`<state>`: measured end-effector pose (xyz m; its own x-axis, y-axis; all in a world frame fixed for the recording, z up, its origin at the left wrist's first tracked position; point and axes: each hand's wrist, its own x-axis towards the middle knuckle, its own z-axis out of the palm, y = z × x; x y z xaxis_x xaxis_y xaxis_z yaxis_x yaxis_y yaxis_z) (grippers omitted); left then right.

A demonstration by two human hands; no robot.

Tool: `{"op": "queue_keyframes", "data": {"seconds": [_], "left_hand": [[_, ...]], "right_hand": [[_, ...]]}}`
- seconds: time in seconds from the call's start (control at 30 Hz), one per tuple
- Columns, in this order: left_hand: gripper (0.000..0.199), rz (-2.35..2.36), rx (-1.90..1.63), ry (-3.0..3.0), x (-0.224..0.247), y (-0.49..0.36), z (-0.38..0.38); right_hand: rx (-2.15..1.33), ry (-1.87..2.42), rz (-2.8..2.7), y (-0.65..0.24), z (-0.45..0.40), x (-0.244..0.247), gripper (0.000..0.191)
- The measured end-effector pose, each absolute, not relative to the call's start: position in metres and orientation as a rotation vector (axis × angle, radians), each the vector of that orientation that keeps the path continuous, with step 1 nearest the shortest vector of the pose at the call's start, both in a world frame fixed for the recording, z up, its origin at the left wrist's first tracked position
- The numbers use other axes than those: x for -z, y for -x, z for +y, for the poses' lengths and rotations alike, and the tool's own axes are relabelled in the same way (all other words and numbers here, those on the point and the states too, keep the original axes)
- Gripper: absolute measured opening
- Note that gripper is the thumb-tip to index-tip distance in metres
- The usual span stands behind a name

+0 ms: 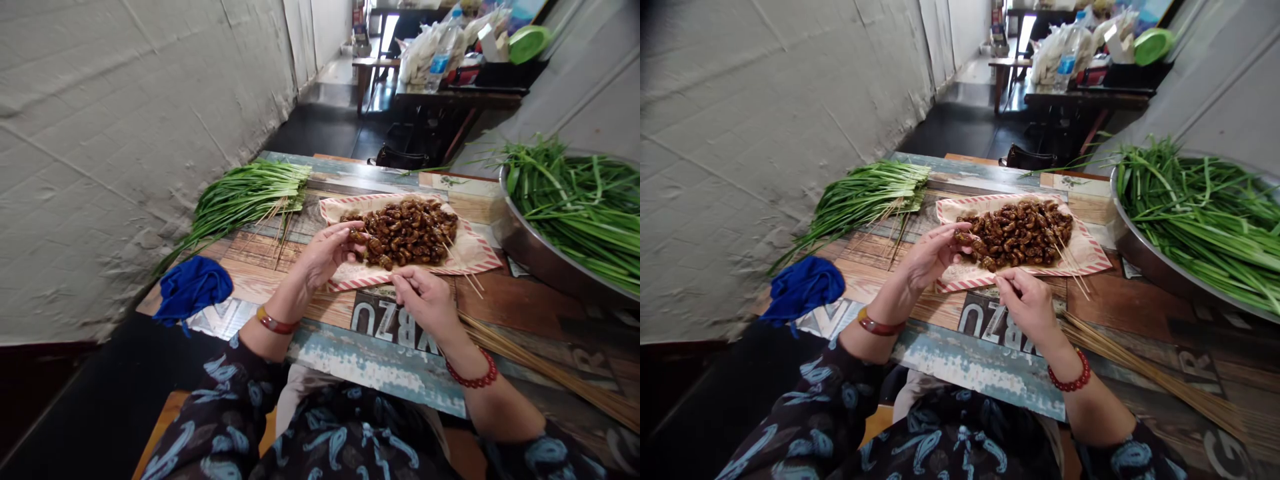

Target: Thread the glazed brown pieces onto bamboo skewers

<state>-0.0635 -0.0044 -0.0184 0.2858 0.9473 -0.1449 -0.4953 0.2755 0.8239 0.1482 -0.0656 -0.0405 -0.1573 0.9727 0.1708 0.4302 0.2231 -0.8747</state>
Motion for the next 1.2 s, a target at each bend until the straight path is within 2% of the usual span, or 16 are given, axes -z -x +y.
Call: {"op": "queue_keyframes", "data": {"seconds": [0.47,0.63,0.77,0.9,1.07,1.2], "left_hand": [[0.034,0.748,-1.091,-0.84,0.011,0.063,-0.008],[0.023,0.801,-1.114,-0.853,0.015,0.064,-0.006],[0.022,0.827,-1.179,-0.821,0.02,0.066,-0.004],[0.026,0.782,-1.188,-0.775,0.021,0.066,-0.003],[0.043,0.758,-1.197,-0.743,0.018,0.065,-0.004],[0.036,0.737,-1.194,-0.73,0.016,0.065,-0.005]], "right_hand": [[-0.907,1.338,-1.733,-0.149,-0.063,0.044,0.022],[-0.905,1.326,-1.74,-0.148,-0.064,0.042,0.023],[-0.915,1.326,-1.718,-0.148,-0.066,0.039,0.023],[-0.911,1.306,-1.746,-0.146,-0.068,0.037,0.022],[-0.898,1.268,-1.801,-0.144,-0.069,0.037,0.022],[-0.904,1.277,-1.806,-0.144,-0.069,0.039,0.022]]}}
